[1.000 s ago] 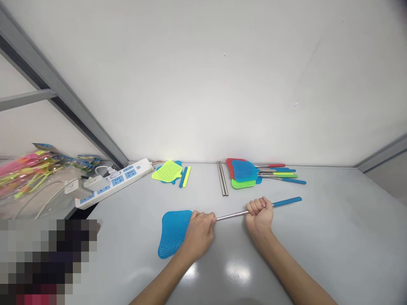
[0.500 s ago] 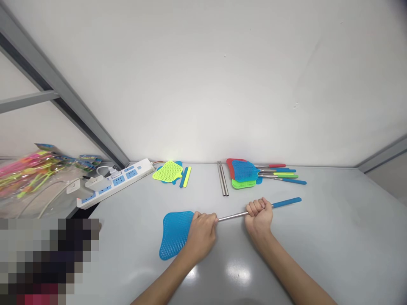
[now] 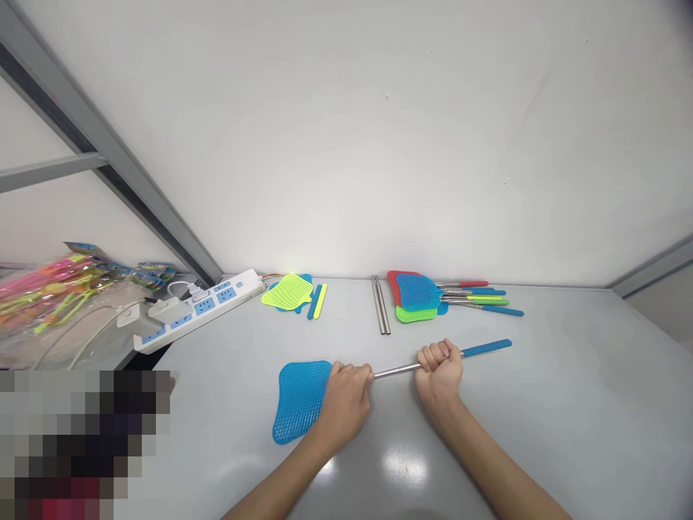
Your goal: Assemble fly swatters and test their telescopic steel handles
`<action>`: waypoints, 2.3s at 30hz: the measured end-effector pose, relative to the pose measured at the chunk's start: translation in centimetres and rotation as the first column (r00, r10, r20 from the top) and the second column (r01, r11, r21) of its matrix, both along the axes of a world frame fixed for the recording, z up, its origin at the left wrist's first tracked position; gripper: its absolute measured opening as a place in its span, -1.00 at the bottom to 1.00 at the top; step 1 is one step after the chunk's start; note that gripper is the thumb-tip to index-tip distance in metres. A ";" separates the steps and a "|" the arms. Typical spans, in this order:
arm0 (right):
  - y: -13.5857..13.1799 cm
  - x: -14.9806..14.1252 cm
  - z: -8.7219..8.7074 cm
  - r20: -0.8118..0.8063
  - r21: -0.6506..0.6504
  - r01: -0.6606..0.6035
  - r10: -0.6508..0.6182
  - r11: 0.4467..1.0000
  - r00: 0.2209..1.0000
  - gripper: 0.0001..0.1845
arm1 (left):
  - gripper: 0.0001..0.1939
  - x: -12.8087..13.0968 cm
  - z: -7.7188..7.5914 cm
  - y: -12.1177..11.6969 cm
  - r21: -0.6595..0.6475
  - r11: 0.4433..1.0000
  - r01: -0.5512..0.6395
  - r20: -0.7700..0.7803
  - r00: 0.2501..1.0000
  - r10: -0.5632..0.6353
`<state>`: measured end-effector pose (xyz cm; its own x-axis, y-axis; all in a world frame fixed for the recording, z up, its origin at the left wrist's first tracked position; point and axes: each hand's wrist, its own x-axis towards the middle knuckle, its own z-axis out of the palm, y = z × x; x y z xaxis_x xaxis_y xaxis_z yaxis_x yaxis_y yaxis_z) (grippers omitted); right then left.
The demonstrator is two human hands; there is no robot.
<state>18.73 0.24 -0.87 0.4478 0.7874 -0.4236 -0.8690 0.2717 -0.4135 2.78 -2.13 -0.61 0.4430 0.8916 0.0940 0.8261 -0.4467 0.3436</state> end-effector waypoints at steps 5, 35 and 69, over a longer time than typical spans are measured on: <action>-0.2 -0.2 0.0 -0.003 -0.006 0.002 -0.002 1.000 1.000 -0.67 | -0.69 0.1 0.0 0.0 0.006 1.000 0.000 -0.010 1.000 0.000; -0.4 -1.8 0.5 0.171 0.114 -0.381 0.359 0.918 0.917 -0.53 | -0.66 0.8 1.7 0.4 0.067 0.995 0.076 -0.017 0.997 -0.075; 0.0 4.1 3.4 0.204 0.114 -0.238 0.211 0.965 0.956 -0.58 | -0.65 1.2 2.8 0.2 0.048 0.988 0.147 -0.004 0.989 -0.147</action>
<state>22.86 0.29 2.50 0.3140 0.9211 -0.2302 -0.8237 0.1436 -0.5486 3.94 -1.97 2.17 0.5690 0.8113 0.1346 0.7504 -0.5792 0.3185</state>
